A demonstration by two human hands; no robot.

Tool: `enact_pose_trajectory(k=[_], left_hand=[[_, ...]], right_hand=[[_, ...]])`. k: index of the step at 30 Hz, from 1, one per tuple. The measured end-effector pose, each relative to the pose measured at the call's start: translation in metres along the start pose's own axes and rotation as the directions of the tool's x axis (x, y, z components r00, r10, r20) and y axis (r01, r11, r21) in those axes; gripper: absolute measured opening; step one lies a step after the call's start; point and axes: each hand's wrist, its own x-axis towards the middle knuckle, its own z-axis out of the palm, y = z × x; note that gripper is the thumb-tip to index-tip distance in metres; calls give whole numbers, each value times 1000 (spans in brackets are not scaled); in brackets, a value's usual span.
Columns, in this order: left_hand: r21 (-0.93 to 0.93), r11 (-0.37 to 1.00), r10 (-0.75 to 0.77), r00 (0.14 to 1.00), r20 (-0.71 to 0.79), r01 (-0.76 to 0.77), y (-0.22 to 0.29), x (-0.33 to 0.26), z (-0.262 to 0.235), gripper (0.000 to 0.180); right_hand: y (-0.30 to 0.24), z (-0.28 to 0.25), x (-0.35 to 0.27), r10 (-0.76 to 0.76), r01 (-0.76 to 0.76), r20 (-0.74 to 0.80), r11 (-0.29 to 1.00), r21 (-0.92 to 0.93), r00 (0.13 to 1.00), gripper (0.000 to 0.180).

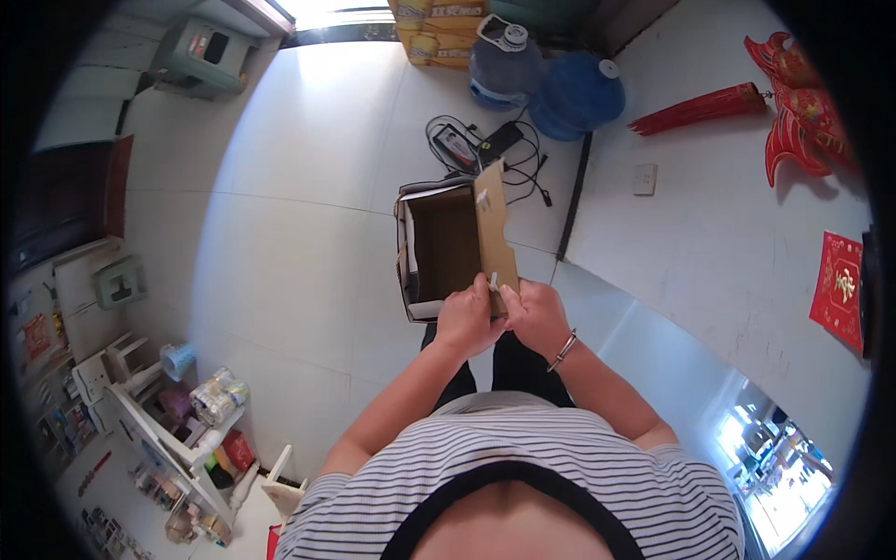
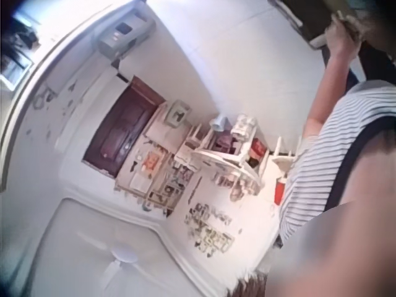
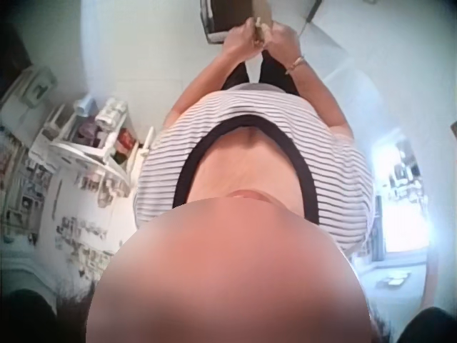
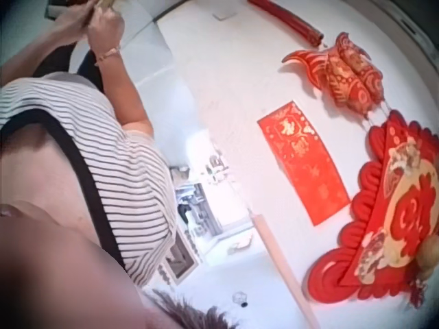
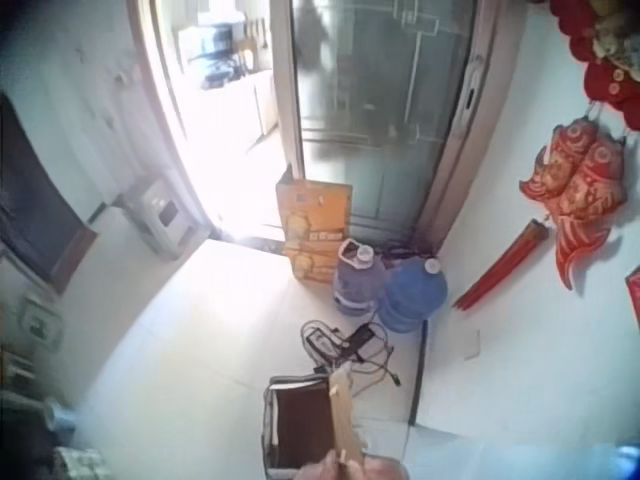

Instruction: The person assembles a cardboard box by hand. They fold the flaps, tuck the tabs into slots, and secure the structure. The person then places a dark blue box labeled 'MILK DELUXE' inside the assembled container.

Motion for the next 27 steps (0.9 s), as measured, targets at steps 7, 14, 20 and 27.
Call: enact_pose_trajectory(k=[7,14,20,27], left_hand=[[-124,991,-17,902,-432,-41,-56,-53,-31,20],[-742,667,-349,848,-400,-76,-52,-121,-106,31],[-620,727,-251,725,-641,-296,-24,-170,-129,21],[-470,835,-283,509,-813,-286,26,-192,-134,17]], right_hand=[[-88,10,-20,-518,489,53,832,262,854,39],[-29,-9,-5,-110,129,-99,970,208,989,43],[-58,-3,22,-412,400,-163,911,-99,897,70],[-104,10,54,-120,-46,284,856,514,951,28]])
